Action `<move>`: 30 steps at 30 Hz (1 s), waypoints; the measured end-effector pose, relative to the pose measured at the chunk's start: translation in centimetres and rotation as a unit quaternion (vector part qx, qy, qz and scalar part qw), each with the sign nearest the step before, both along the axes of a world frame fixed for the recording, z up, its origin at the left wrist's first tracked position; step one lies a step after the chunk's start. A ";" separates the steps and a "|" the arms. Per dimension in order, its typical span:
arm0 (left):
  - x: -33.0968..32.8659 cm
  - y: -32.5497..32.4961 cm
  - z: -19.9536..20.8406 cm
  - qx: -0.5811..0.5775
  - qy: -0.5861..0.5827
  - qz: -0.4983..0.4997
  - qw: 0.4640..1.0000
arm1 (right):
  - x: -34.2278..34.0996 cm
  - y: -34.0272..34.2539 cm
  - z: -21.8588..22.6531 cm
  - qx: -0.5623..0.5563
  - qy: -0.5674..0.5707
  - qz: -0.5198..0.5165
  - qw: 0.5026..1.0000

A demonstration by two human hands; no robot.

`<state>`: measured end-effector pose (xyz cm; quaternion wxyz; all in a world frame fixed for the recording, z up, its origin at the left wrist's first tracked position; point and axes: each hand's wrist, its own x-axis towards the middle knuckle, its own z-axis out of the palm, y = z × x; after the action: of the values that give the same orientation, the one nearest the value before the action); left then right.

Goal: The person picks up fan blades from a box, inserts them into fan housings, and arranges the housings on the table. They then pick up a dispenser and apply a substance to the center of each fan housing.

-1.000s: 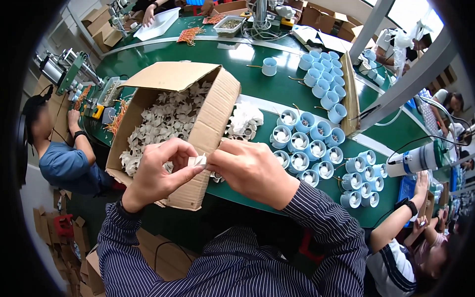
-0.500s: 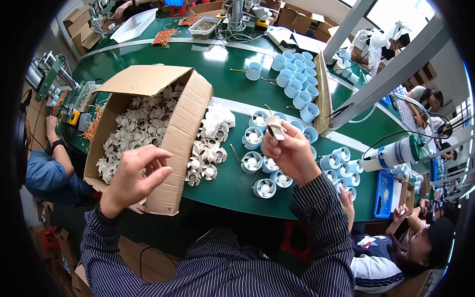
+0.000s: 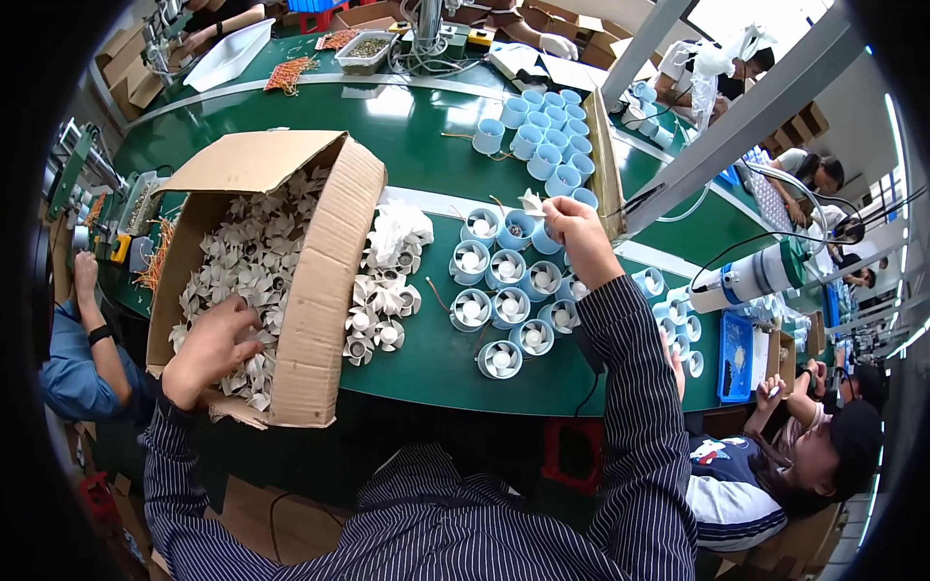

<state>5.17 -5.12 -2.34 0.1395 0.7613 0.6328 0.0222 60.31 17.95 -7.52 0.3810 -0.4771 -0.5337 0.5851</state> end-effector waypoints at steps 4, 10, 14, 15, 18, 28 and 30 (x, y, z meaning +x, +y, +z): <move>-0.7 -0.2 -0.2 -0.024 -0.055 -0.030 0.998 | -2.1 -2.3 2.4 -0.091 0.367 0.099 0.921; -1.3 0.3 0.2 -0.024 -0.089 -0.054 0.994 | -2.0 -2.8 3.0 -0.098 0.417 0.152 0.891; -0.6 0.3 0.7 0.037 -0.125 -0.054 0.990 | -2.6 -2.0 2.9 0.012 0.176 0.083 0.981; -0.2 0.1 1.1 0.035 -0.122 -0.050 0.991 | -2.8 -1.7 2.7 0.108 -0.039 0.023 0.993; 1.5 0.3 2.3 0.060 -0.210 -0.039 0.975 | -3.5 -1.5 1.3 0.240 -0.292 -0.046 0.925; 6.6 -0.6 6.4 -0.056 -0.412 0.060 0.907 | -3.3 -0.8 -0.9 0.344 -0.407 -0.054 0.844; 7.8 -0.7 6.5 -0.092 -0.535 0.111 0.832 | -3.3 -0.7 -0.8 0.342 -0.422 -0.041 0.839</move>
<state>13.01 -5.81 4.16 0.5221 0.5387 0.5388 0.3834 57.01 17.21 -8.33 0.2818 -0.5386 -0.7887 0.0914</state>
